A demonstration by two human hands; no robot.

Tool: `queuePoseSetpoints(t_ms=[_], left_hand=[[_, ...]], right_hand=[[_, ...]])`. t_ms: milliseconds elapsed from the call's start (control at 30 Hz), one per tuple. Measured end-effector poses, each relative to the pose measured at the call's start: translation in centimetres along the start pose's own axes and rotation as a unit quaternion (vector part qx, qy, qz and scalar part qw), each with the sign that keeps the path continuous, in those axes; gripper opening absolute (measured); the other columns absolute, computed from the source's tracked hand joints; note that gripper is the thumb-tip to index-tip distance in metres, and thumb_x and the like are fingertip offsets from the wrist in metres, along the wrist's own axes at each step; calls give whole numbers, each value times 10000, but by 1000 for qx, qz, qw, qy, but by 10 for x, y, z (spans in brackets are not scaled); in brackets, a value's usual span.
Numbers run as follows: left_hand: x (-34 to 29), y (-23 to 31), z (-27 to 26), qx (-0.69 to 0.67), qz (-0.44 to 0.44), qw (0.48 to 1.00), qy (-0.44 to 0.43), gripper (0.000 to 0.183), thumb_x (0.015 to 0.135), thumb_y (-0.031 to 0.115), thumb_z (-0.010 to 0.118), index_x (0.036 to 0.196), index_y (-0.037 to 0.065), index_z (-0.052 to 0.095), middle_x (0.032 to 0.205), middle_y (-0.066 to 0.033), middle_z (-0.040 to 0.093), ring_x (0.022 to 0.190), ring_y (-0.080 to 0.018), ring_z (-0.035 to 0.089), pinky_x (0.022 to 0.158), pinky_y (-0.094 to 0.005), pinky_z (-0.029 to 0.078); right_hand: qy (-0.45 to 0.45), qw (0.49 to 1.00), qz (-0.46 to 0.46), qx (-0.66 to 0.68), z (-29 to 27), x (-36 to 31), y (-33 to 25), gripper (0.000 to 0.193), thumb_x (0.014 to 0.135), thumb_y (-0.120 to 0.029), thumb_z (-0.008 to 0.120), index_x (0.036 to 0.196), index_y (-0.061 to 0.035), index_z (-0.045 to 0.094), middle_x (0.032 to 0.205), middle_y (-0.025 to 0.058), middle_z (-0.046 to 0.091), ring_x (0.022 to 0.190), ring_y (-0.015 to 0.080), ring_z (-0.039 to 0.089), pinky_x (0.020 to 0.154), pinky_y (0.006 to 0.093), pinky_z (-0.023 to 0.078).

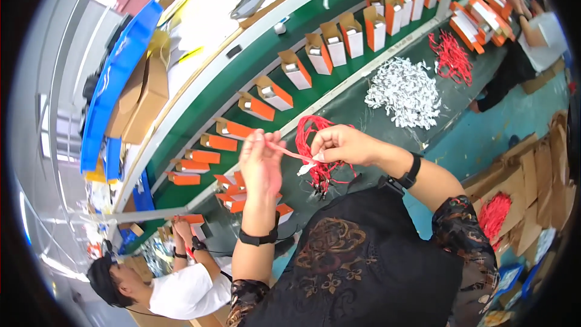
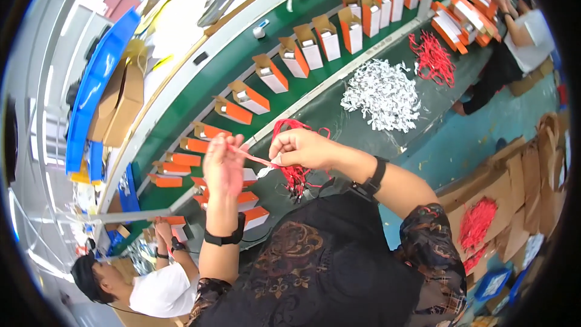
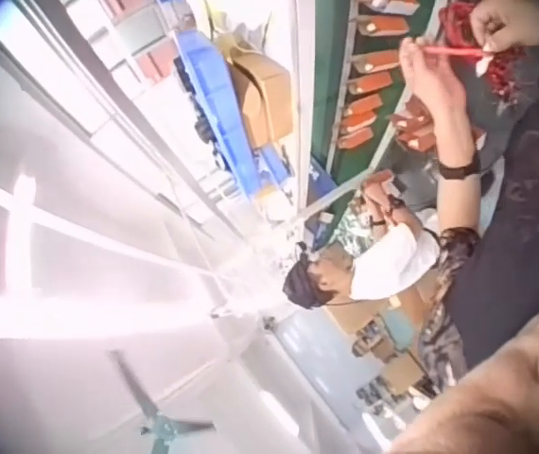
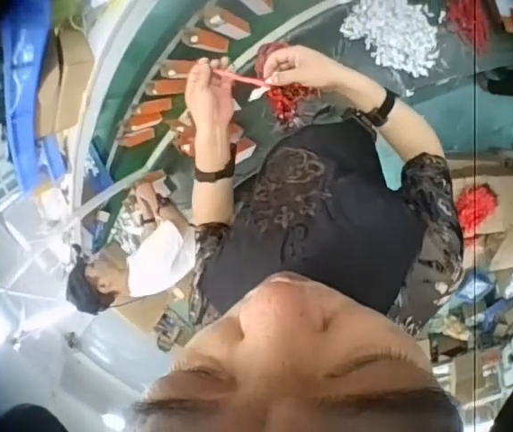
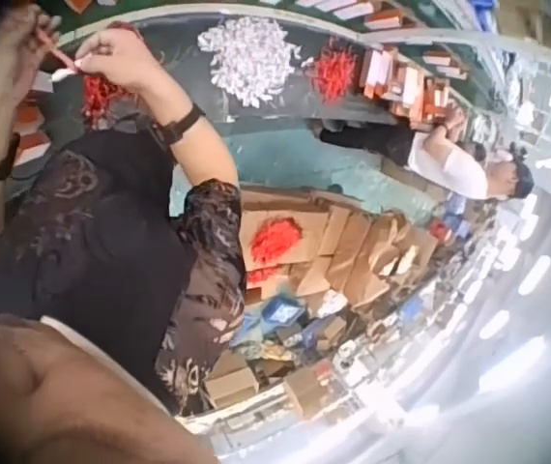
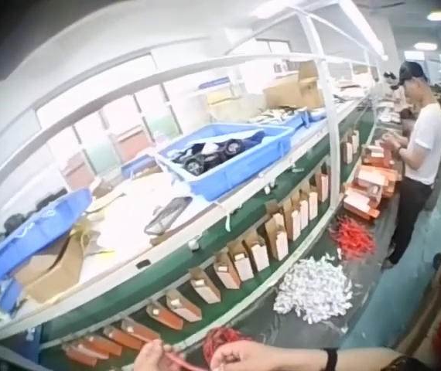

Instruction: The person picks up a red lanyard and a white plastic clip, slides the clip onto the lanyard, and places the assembled unit into an orange box. This process is repeated for several units before the person gathers and stacks the filled boxes on the table.

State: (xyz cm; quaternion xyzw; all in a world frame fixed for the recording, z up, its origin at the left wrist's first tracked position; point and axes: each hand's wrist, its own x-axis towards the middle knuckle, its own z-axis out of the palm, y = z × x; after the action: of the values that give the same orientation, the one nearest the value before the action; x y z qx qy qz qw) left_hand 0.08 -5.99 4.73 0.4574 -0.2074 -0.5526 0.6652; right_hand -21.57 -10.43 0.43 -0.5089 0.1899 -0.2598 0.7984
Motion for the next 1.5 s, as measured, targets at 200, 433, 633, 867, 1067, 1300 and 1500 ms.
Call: queuePoseSetpoints(t_ms=[200,433,633,867,1067,1300,1500], left_hand=[[-26,-73,-21,-210,-312,913,-159,217,968,212,429,1009,56,573,1003,-122,652,945,-267,636,836,-427,527],[-68,-61,-4,-157,-313,937,-8,115,997,200,464,1018,134,555,797,-5,571,571,-117,500,498,-248,385],[-70,-22,-34,437,424,792,36,87,980,71,534,1047,22,561,850,-38,600,649,-118,547,573,-234,430],[-68,-7,-50,207,179,960,54,82,995,77,520,1041,18,552,842,2,570,708,-43,505,632,-227,443],[-73,21,-93,350,379,828,219,88,930,52,605,974,-19,579,850,-151,615,723,-261,637,643,-326,499],[-78,61,-171,91,98,991,3,211,981,96,558,1164,-8,575,942,-21,642,873,-98,633,739,-250,525],[-60,76,-238,203,205,944,159,216,974,75,559,1169,-14,590,979,-63,667,858,-109,639,759,-253,533]], right_hand=[[8,990,-4,143,38,-3,-23,107,858,-1,681,901,-32,588,834,33,646,683,67,612,569,196,485],[200,845,-291,-402,60,14,-34,243,800,16,710,1032,-4,640,820,81,644,696,197,638,587,301,517],[-18,756,-192,-626,57,23,-39,215,742,-9,697,956,-4,689,878,119,653,798,302,640,690,349,518],[37,942,-280,-180,112,73,-21,100,766,47,718,834,4,658,848,116,650,675,195,631,586,326,519],[-206,794,-188,-540,138,119,-7,141,708,20,696,836,-36,674,752,97,644,716,281,652,650,326,526],[-261,945,184,-71,175,174,16,54,859,-5,704,878,4,654,809,21,668,679,78,606,601,214,478],[-58,891,-165,-419,245,225,67,202,820,-39,749,999,8,668,892,81,677,706,143,664,689,252,545]])
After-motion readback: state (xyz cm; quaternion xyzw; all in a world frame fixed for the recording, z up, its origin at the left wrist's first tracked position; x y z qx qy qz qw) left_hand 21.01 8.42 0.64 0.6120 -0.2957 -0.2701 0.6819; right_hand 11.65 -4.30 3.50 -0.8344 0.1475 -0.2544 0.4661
